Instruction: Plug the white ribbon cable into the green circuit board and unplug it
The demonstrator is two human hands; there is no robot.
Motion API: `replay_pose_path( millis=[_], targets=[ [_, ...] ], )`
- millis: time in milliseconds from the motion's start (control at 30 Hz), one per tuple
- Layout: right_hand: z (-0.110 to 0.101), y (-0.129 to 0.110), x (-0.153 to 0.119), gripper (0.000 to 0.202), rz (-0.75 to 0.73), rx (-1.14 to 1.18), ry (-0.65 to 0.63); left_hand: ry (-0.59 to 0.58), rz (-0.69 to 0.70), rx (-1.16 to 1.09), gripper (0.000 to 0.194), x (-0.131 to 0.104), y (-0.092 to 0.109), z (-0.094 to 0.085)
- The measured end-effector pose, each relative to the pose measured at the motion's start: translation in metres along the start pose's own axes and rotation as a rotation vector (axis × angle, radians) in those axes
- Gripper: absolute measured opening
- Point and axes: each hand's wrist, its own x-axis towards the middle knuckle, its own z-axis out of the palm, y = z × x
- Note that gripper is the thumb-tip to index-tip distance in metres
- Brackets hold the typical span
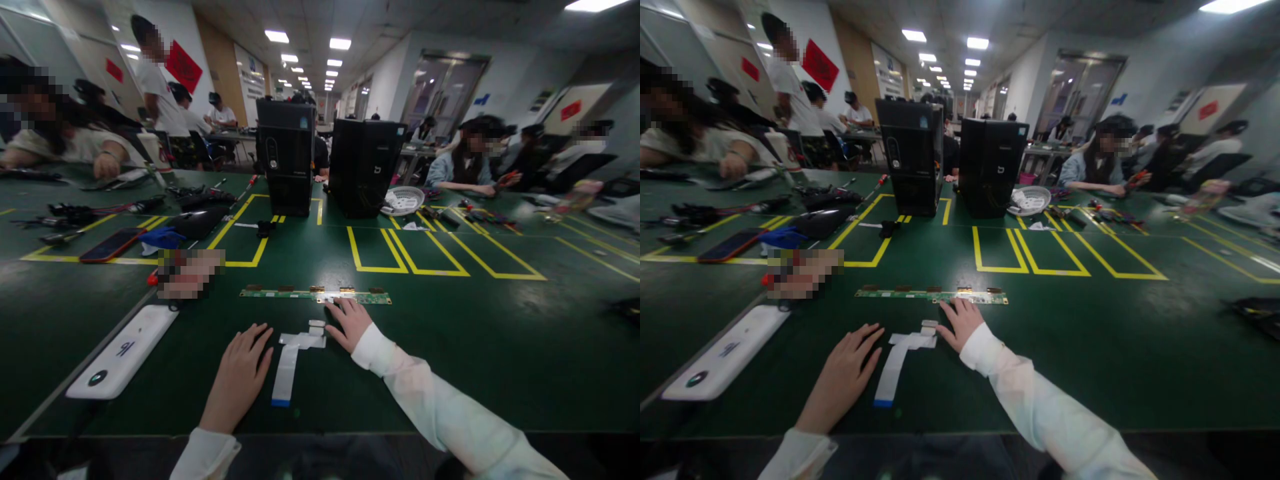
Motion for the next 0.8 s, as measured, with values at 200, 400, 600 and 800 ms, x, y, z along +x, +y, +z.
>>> replay_pose_path(
  millis=[200, 400, 600, 800],
  targets=[
    [-0.007, 0.047, -0.007, 0.037, -0.114, 0.117, 0.173, -0.012, -0.001, 0.011, 0.041, 0.0, 0.0, 0.0],
    [-0.006, 0.075, -0.02, 0.041, -0.069, 0.046, 0.154, -0.019, -0.009, -0.001, 0.042, 0.0, 0.0, -0.001],
    [-0.004, 0.066, -0.022, 0.044, -0.046, 0.001, 0.056, 0.0, -0.017, -0.028, 0.041, 0.001, 0.002, -0.002],
    [0.002, 0.047, -0.019, 0.044, -0.065, 0.024, 0.048, 0.02, -0.019, -0.049, 0.039, 0.001, 0.002, -0.003]
  ],
)
